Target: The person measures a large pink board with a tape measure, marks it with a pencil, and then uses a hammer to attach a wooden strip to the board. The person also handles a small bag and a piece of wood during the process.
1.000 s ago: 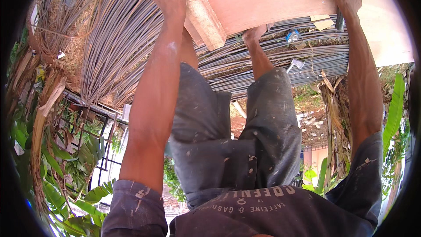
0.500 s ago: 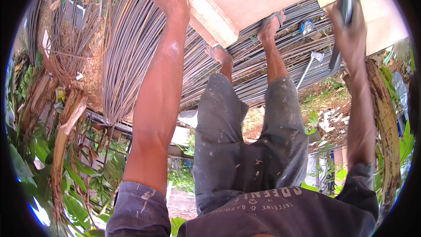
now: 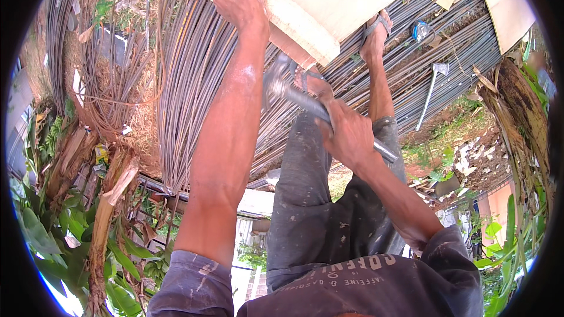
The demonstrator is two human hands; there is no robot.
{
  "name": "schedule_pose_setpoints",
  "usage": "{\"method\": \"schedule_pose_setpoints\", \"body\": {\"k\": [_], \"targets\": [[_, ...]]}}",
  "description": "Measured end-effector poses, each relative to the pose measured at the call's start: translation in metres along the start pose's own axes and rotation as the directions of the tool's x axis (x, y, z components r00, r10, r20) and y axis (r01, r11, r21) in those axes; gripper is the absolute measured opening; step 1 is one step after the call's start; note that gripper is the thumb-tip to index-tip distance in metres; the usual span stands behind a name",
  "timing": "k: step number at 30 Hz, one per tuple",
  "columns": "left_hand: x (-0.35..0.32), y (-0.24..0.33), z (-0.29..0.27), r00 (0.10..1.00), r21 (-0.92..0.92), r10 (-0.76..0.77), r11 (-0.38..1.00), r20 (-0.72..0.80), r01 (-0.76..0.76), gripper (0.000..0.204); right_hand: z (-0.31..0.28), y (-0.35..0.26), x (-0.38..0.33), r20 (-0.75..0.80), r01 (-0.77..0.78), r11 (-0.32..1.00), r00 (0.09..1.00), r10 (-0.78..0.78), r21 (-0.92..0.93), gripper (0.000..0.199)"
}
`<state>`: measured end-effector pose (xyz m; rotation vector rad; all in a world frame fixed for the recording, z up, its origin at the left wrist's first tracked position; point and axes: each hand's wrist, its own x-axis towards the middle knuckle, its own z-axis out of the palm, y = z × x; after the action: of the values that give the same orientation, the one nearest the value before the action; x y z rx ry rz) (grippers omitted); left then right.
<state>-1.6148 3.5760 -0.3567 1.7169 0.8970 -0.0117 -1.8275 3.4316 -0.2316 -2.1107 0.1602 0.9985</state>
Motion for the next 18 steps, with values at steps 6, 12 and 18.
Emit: {"method": "schedule_pose_setpoints", "body": {"k": [6,12,18], "targets": [[0.002,0.005,0.0,0.999,0.08,0.019,0.997,-0.046,-0.015,0.044,-0.002,-0.004,0.013,-0.128,0.038,0.999,0.991,-0.039,-0.012,0.047],[-0.015,0.019,0.007,0.999,0.121,-0.018,0.993,0.034,0.014,0.048,-0.005,0.001,0.014,-0.182,-0.001,1.0,0.983,-0.005,-0.03,0.049],[-0.011,0.013,0.004,0.997,0.148,0.075,0.987,-0.033,-0.069,0.043,0.003,0.006,0.016,-0.206,0.148,0.988,0.966,-0.154,-0.047,0.053]]}}
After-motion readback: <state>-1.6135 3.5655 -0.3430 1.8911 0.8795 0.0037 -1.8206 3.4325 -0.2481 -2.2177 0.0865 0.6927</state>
